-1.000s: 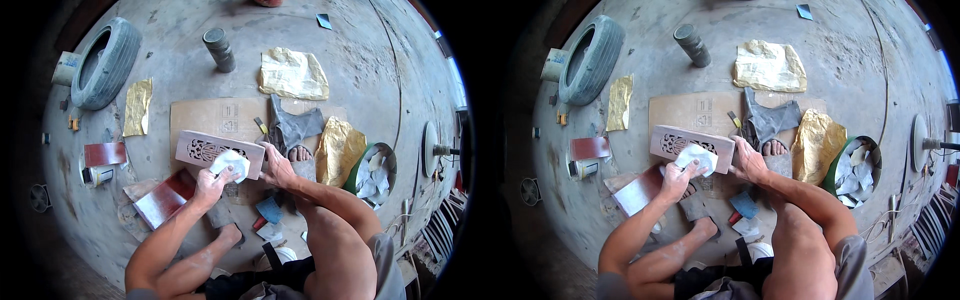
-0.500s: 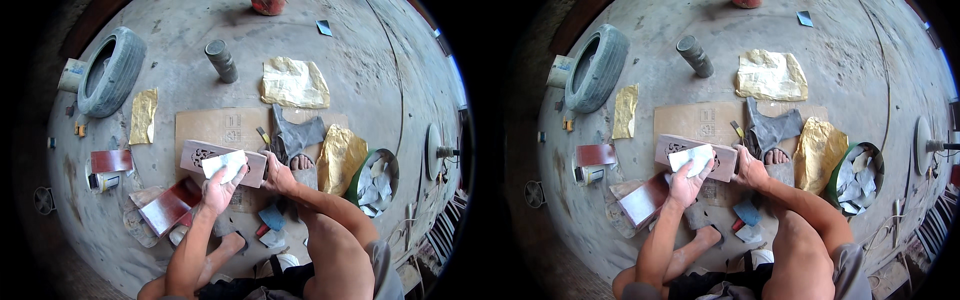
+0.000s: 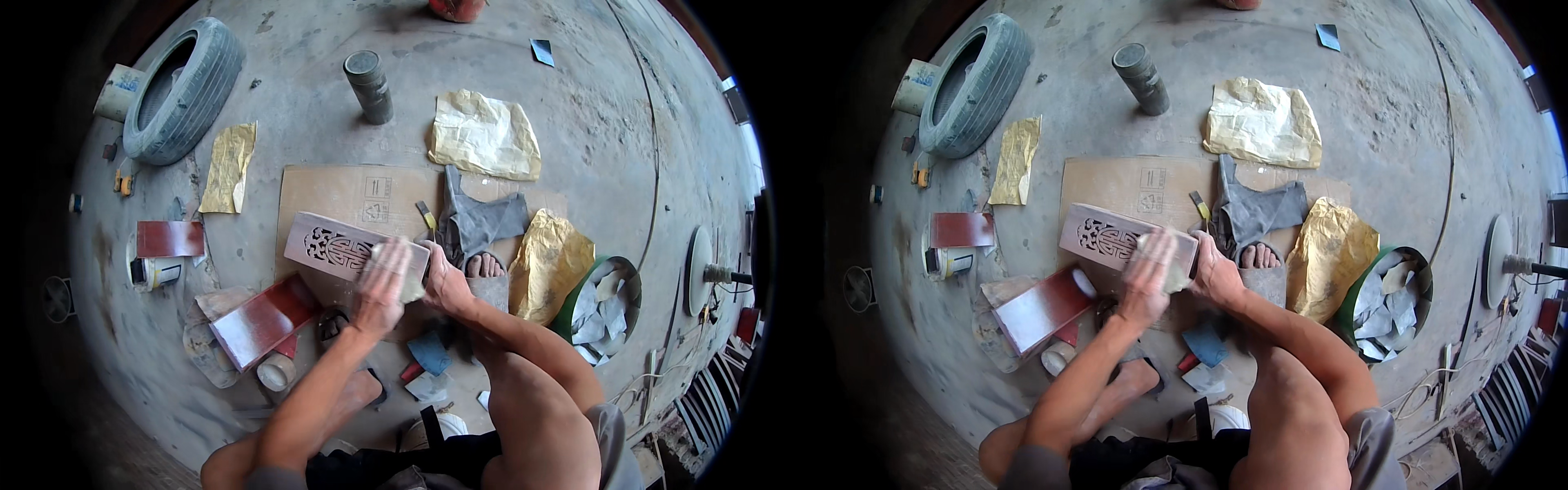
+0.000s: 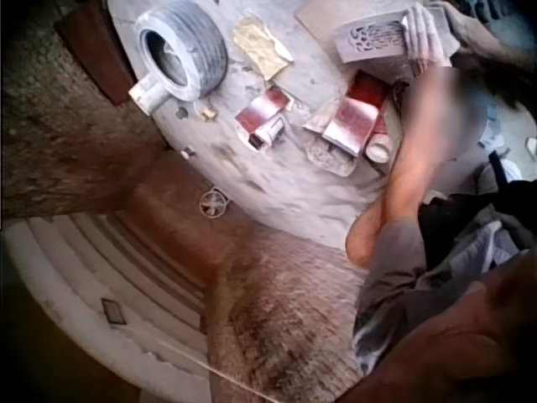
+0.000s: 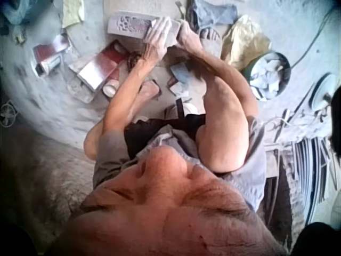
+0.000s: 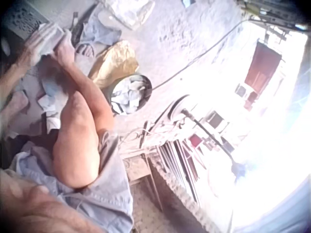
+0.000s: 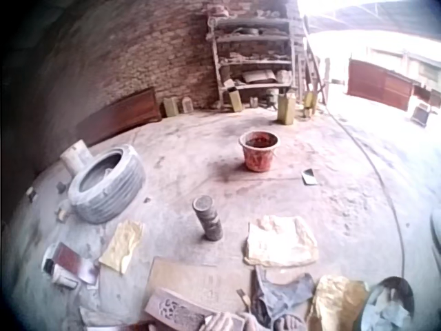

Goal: The person sits on the floor and sands a rectangular wooden block with intricate carvings using a sanding block. They wipe the surface with a cloth and continue sanding the edges and carved details.

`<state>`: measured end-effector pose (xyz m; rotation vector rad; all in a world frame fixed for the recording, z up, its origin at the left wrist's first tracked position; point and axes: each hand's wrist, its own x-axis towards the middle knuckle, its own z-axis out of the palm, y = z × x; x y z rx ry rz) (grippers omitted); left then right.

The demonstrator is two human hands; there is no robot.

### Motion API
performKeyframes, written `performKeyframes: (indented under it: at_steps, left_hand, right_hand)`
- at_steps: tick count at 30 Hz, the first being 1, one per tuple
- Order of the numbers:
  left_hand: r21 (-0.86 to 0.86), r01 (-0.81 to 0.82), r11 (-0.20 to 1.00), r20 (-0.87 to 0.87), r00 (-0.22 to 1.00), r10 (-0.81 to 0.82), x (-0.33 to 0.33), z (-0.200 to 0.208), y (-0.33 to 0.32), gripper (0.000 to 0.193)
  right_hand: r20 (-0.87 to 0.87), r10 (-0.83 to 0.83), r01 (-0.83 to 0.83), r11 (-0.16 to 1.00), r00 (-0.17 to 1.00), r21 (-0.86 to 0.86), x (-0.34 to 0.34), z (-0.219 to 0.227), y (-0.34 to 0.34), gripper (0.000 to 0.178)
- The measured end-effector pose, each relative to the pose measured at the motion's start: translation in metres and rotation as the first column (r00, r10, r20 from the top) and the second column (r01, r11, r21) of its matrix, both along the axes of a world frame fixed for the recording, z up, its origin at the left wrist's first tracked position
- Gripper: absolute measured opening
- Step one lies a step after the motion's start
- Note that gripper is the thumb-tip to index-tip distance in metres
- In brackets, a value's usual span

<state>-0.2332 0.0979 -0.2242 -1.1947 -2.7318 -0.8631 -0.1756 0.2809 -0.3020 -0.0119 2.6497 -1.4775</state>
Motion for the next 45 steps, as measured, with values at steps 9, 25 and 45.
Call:
performKeyframes:
  at_steps: [9, 25, 45]
  left_hand:
    - [-0.013, 0.035, 0.999, 0.010, 0.999, -0.035, 0.001, 0.010, -0.004, 0.070]
    - [-0.051, 0.122, 0.991, 0.045, 0.992, -0.120, -0.022, 0.017, -0.018, 0.073]
    - [-0.079, -0.045, 0.996, -0.047, 0.998, 0.042, -0.012, 0.012, -0.021, 0.068]
  right_hand:
    - [-0.116, 0.032, -0.020, 0.994, 0.993, 0.108, 0.006, -0.013, -0.004, 0.078]
    - [0.006, 0.011, -0.012, 0.997, 1.000, 0.072, -0.001, 0.008, -0.001, 0.078]
    - [-0.111, 0.087, -0.065, 0.981, 0.990, 0.182, -0.004, -0.001, -0.006, 0.080]
